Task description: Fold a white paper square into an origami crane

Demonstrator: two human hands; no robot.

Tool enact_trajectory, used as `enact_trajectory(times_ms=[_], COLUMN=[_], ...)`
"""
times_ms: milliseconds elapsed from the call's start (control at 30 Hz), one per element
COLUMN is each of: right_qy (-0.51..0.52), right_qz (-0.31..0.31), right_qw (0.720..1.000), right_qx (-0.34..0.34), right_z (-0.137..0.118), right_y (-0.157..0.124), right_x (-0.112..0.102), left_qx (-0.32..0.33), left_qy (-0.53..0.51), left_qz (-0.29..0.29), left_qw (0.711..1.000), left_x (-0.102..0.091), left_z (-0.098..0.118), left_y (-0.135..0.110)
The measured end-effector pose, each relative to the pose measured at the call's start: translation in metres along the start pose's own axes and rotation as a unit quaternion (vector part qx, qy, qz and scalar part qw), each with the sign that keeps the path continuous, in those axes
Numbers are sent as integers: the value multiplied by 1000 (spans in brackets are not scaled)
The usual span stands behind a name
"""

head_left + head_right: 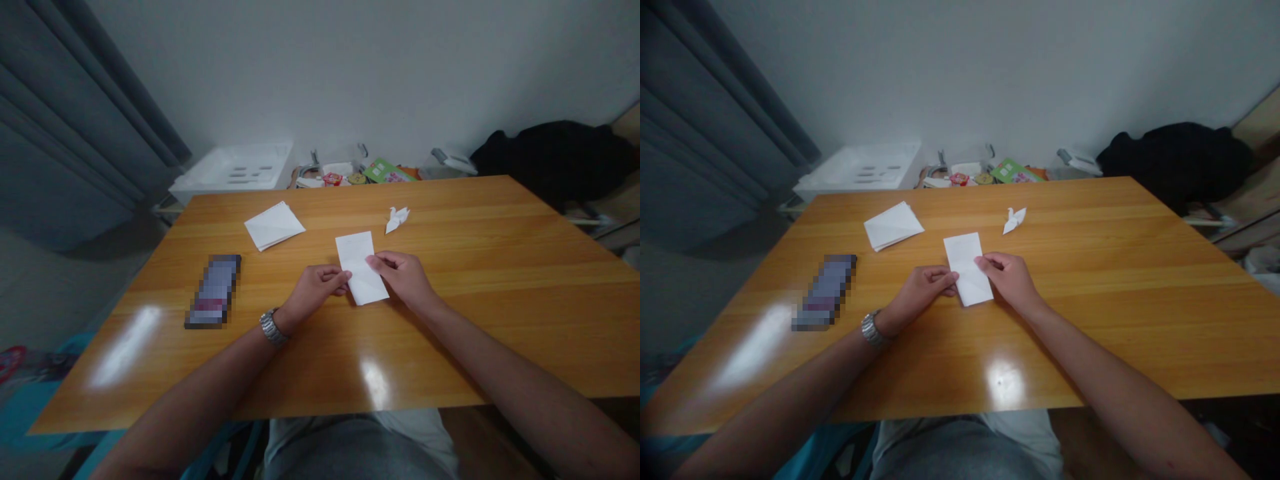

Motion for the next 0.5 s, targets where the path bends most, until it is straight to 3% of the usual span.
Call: enact_trajectory(times_ms=[500], right_qy=[1], right_qz=[4], right_qw=[1000], right_qx=[-11], right_z=[-1], right_y=[1], right_x=[1], left_qx=[-5], left_qy=[8], left_qz=[12], left_qw=[1000], left_x=[-3], left_z=[-4], left_y=[1])
Point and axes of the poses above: each hand's wrist, its own y-axis towards the middle knuckle, its own x-axis out of the palm, z = x × y, the point moved 2 cm from there along y, towards the middle knuckle, and after that the axes turned 9 degrees about -y, right-handed, at the moved point
